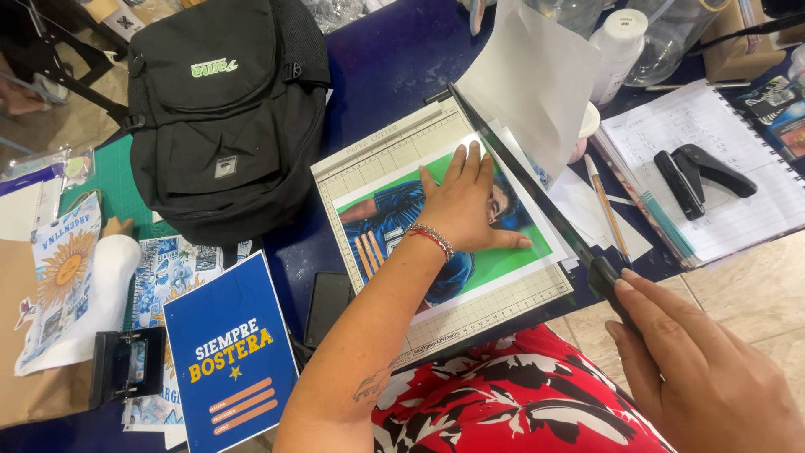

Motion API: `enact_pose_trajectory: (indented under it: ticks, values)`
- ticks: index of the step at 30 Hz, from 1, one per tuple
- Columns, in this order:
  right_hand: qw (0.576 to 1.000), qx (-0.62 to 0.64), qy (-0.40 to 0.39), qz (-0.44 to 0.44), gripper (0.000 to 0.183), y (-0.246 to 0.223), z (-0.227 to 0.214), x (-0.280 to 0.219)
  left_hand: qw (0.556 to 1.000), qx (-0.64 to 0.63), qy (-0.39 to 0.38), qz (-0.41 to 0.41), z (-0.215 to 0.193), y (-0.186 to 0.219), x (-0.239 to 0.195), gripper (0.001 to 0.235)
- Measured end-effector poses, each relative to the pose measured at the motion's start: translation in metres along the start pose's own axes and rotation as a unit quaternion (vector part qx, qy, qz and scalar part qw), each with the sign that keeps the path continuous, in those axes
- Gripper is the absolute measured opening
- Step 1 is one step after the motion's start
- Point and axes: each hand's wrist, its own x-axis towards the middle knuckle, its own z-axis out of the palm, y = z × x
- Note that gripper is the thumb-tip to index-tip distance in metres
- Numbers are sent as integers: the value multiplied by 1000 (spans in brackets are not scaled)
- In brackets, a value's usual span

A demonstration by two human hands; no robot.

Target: Trimming printed photos using a manual paper cutter and organizing them on a desk

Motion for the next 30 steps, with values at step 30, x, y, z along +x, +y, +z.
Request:
enact_pose_trajectory:
  ticks: [30]
  values:
    - [985, -110, -130, -36, 63, 7, 33, -23, 1000, 4, -24, -11, -5, 3, 1, 143]
